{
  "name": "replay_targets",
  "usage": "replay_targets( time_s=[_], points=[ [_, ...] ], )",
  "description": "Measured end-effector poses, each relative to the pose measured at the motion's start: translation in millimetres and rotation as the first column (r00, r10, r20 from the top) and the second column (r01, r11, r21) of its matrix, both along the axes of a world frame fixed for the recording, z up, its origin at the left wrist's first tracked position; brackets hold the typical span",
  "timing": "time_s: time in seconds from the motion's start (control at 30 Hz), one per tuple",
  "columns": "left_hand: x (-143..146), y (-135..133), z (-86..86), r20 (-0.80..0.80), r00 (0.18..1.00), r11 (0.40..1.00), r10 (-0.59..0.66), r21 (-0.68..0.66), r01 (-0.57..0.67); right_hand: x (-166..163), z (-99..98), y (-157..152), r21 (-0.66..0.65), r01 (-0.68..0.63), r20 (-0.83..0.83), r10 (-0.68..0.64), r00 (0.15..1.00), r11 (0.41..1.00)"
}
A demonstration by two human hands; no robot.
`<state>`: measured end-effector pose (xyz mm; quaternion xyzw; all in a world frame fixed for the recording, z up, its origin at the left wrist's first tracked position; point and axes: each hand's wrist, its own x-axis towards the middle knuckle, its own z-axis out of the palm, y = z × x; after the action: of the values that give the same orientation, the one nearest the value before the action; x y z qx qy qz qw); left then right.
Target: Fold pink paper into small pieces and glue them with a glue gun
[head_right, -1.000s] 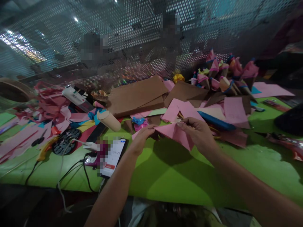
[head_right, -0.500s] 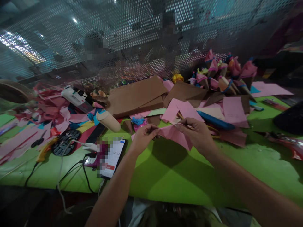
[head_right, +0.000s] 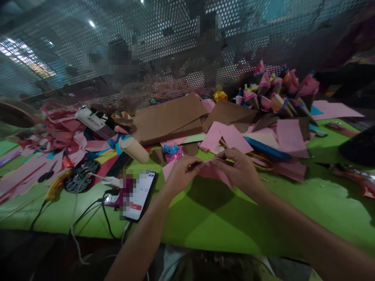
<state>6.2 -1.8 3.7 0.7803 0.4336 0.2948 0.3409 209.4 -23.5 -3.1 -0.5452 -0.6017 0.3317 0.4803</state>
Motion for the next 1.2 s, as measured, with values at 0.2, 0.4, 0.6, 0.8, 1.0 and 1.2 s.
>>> replay_targets(
  time_s=[0.2, 0.4, 0.6, 0.8, 1.0, 1.2],
  points=[
    [0.0, 0.5, -2.3, -0.001, 1.0, 0.999, 0.029, -0.021, -0.029, -1.9, 3.7, -1.7, -0.036, -0.038, -0.019, 0.037, 0.999, 0.999],
    [2.4, -1.4, 2.0, 0.015, 1.0, 1.0, 0.003, -0.028, -0.003, -0.4, -1.5, -1.7, -0.023, -0.04, -0.049, 0.039, 0.998, 0.999],
    [3.6, 0.1, -1.9, 0.039, 0.998, 0.997, 0.045, -0.069, -0.042, -2.5, -3.4, 0.0, -0.092, -0.062, -0.108, 0.052, 0.993, 0.994],
    [5.3, 0.7, -3.6, 0.049, 0.999, 0.99, 0.021, -0.139, -0.014, -1.5, -3.3, 0.0, -0.068, -0.05, -0.095, 0.043, 0.995, 0.996],
    [4.7, 3.6, -5.8, 0.21, 0.969, 0.963, 0.132, -0.259, -0.075, 4.9, -4.1, 3.2, -0.115, -0.085, -0.213, 0.06, 0.975, 0.99],
    [4.7, 4.2, -6.2, 0.253, 0.954, 0.947, 0.161, -0.31, -0.078, 5.9, -10.3, 8.1, -0.164, -0.031, -0.257, -0.012, 0.966, 0.986]
  ],
)
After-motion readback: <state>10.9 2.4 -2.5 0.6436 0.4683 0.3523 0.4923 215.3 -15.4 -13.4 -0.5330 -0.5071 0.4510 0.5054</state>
